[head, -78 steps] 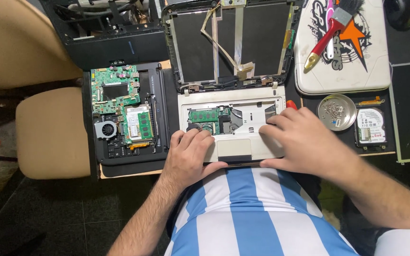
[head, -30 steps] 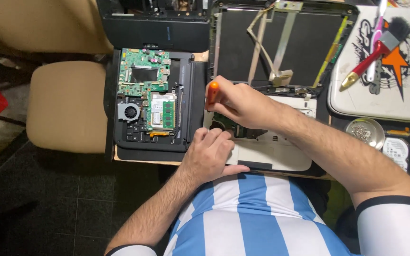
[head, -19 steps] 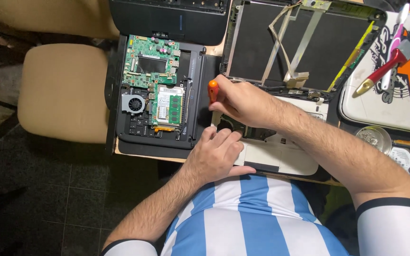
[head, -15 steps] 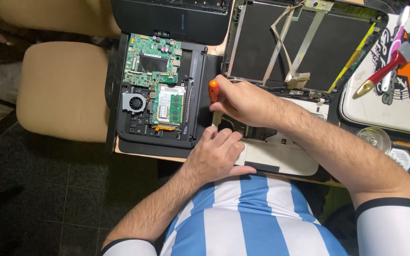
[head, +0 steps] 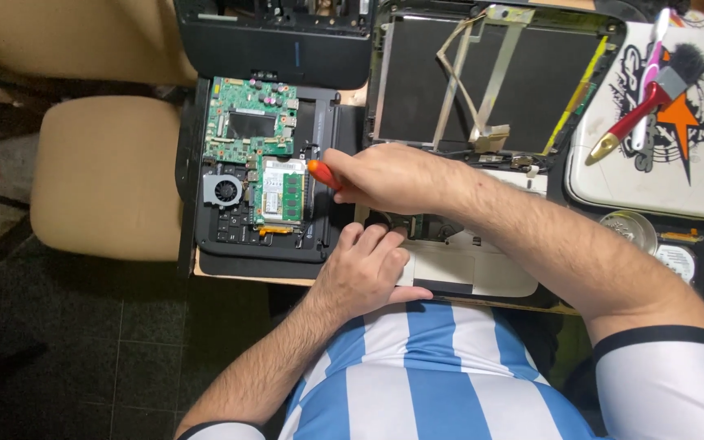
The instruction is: Disassembling a laptop by removing the top cover and using a screwdriver to manipulate internal motherboard components.
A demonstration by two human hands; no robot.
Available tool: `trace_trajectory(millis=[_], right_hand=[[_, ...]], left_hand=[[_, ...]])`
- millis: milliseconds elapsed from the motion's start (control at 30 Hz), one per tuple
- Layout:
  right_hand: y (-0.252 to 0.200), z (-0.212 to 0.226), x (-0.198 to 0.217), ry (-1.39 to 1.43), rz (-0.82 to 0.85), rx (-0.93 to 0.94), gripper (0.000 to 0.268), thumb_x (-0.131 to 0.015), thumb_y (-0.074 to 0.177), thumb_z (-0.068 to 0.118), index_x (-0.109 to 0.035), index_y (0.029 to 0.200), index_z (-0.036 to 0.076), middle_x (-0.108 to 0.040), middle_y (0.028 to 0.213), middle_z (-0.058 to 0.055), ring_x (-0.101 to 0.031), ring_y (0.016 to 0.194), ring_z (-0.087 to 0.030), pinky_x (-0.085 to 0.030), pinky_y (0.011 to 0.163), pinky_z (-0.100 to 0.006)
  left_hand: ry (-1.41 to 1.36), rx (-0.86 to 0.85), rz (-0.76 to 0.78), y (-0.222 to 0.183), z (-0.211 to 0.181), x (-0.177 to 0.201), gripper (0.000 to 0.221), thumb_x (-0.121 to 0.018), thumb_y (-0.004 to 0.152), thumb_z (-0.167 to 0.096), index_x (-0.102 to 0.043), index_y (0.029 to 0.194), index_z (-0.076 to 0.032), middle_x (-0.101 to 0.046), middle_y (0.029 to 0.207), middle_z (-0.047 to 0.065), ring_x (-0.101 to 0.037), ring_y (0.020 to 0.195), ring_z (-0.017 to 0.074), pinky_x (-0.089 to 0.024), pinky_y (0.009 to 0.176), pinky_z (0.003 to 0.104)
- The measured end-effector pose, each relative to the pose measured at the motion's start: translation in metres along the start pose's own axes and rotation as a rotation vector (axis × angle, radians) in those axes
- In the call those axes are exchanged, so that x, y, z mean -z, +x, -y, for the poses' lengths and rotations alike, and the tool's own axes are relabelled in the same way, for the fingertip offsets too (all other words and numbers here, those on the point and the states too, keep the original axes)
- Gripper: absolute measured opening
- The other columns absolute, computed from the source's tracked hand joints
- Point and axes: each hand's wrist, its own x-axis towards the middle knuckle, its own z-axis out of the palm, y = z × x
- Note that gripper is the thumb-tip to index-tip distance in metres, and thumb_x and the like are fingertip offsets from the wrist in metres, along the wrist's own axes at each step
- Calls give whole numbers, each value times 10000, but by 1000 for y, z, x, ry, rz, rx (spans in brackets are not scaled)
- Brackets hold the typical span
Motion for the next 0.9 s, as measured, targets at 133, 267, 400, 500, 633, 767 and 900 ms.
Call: trace_trajectory(millis=[133, 267, 400, 500, 633, 767, 900], right_hand=[[9, 0, -2, 31, 35, -89, 227, -680, 1253, 314, -590, 1381, 150, -903, 1017, -147, -912, 863, -392, -736, 739, -511], [12, 11, -1, -29, 38, -131, 272, -690, 1251, 304, -607, 1434, 121, -903, 1003, -219, -923, 868, -424, -746, 739, -514], [15, 2, -13, -18, 31, -138, 283, -663, 1256, 328, -574, 1438, 131, -886, 968, -233, -912, 814, -435, -731, 701, -512], [12, 3, -10, 8, 53, -135, 289, -656, 1257, 318, -560, 1438, 115, -886, 986, -270, -910, 834, -470, -731, 719, -544], [7, -3, -11, 108, 18, -153, 278, -639, 1255, 285, -572, 1451, 100, -894, 1008, -235, -920, 840, -426, -740, 721, -509], [1, -4, -13, 230, -16, -138, 287, -586, 1274, 286, -546, 1456, 66, -899, 1045, -223, -911, 871, -414, -731, 788, -545], [-4, -6, -14, 292, -82, -94, 304, -578, 1283, 279, -510, 1471, 51, -899, 1028, -201, -906, 858, -399, -723, 794, -561]], left_hand=[[6, -5, -19, 2, -2, -2, 700, -561, 1130, -882, -510, 1222, -189, -630, 1334, 103, -653, 1262, 299, -457, 1086, 512], [28, 10, -50, 0, -5, -4, 706, -562, 1125, -892, -507, 1214, -194, -633, 1318, 94, -660, 1236, 300, -464, 1066, 513], [29, 8, -71, 0, -8, -7, 681, -538, 1144, -873, -513, 1214, -196, -650, 1313, 91, -677, 1231, 292, -467, 1046, 499], [35, -2, -59, -3, -7, -7, 668, -524, 1160, -863, -520, 1229, -198, -655, 1295, 87, -675, 1226, 287, -466, 1064, 494], [25, -5, -59, -1, -6, -8, 669, -536, 1157, -864, -516, 1225, -199, -674, 1322, 82, -675, 1233, 276, -454, 1059, 481], [13, 5, -62, -2, -7, -10, 675, -561, 1145, -867, -510, 1210, -197, -672, 1313, 80, -669, 1230, 285, -455, 1076, 488], [-3, 14, -58, -3, -6, -11, 691, -582, 1126, -882, -522, 1212, -199, -676, 1302, 79, -667, 1233, 280, -462, 1087, 495]])
